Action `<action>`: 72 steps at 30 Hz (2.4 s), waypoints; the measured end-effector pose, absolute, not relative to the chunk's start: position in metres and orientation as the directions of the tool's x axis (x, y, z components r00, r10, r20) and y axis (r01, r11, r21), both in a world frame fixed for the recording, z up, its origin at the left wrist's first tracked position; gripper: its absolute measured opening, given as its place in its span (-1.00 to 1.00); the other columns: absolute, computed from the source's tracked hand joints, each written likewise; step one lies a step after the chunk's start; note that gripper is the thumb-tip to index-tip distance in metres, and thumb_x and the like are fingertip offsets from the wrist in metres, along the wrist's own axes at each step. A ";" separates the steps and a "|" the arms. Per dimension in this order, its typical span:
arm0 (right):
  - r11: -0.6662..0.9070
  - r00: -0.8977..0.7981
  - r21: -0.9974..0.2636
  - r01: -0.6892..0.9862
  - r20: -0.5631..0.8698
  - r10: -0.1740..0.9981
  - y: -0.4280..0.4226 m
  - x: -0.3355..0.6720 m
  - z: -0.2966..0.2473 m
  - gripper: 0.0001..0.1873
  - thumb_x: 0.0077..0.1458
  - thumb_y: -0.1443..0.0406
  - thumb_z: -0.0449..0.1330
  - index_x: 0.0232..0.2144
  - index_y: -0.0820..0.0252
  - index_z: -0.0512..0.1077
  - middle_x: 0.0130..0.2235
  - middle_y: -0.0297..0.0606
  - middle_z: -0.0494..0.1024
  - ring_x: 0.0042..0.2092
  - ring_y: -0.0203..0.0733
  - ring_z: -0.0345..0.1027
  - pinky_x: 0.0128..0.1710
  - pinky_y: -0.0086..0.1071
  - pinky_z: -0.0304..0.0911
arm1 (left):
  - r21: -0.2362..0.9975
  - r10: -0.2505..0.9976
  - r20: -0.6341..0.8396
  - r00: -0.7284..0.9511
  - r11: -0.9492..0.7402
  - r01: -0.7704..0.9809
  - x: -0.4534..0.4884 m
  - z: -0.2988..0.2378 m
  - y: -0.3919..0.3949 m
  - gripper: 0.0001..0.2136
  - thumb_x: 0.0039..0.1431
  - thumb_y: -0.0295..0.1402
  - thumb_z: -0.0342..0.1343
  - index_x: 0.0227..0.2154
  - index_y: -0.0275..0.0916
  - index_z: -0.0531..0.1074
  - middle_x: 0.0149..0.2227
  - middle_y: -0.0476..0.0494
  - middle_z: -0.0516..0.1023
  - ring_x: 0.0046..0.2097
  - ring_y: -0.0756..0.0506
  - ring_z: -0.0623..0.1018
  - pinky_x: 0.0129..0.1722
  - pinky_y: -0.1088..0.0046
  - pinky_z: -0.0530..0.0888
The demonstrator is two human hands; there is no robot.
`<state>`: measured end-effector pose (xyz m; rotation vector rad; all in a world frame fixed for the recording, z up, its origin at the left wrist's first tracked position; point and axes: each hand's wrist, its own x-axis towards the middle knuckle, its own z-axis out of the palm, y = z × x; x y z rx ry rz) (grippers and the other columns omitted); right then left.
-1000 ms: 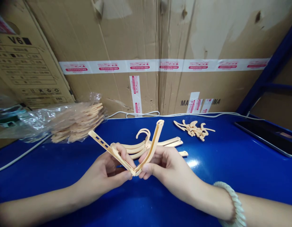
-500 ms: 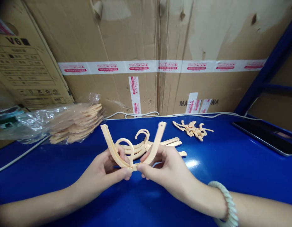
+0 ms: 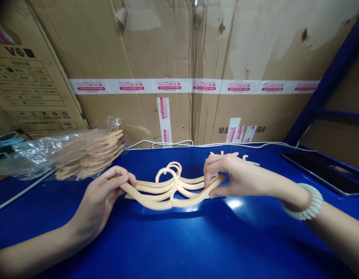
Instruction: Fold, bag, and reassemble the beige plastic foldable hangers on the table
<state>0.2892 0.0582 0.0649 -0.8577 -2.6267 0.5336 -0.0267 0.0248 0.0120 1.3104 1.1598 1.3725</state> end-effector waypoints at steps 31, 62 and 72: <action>0.527 -0.528 -0.154 0.836 0.037 0.848 0.029 0.228 -0.003 -0.22 0.34 0.01 -0.22 0.37 0.50 -0.12 0.40 0.12 -0.16 0.40 0.21 -0.31 0.34 0.18 -0.21 | -0.018 0.730 0.266 0.629 -0.649 0.761 -0.034 -0.033 0.035 -0.40 0.40 -0.11 -0.19 0.40 -0.20 -0.16 0.40 -0.21 0.00 0.37 -0.32 0.13 0.29 -0.11 0.18; 0.226 -0.213 -0.063 0.972 0.170 0.962 0.098 0.346 -0.012 -0.40 0.36 0.02 -0.23 0.33 0.04 0.12 0.37 0.01 0.10 0.38 0.29 -0.17 0.22 0.34 -0.04 | 0.037 0.705 0.416 0.574 -0.644 0.764 -0.031 -0.010 0.093 -0.53 0.37 -0.24 -0.11 0.29 -0.21 0.15 0.30 -0.28 0.28 0.34 -0.35 0.21 0.27 -0.29 0.05; 0.319 -0.290 -0.059 0.946 0.288 0.913 0.146 0.346 -0.015 -0.44 0.34 0.04 -0.19 0.22 0.06 0.30 0.26 0.00 0.31 0.33 0.23 0.04 0.19 0.31 0.01 | 0.072 0.738 0.437 0.514 -0.599 0.798 -0.036 -0.014 0.094 -0.60 0.35 -0.25 -0.09 0.19 -0.24 0.24 0.25 -0.30 0.37 0.30 -0.33 0.27 0.27 -0.26 0.09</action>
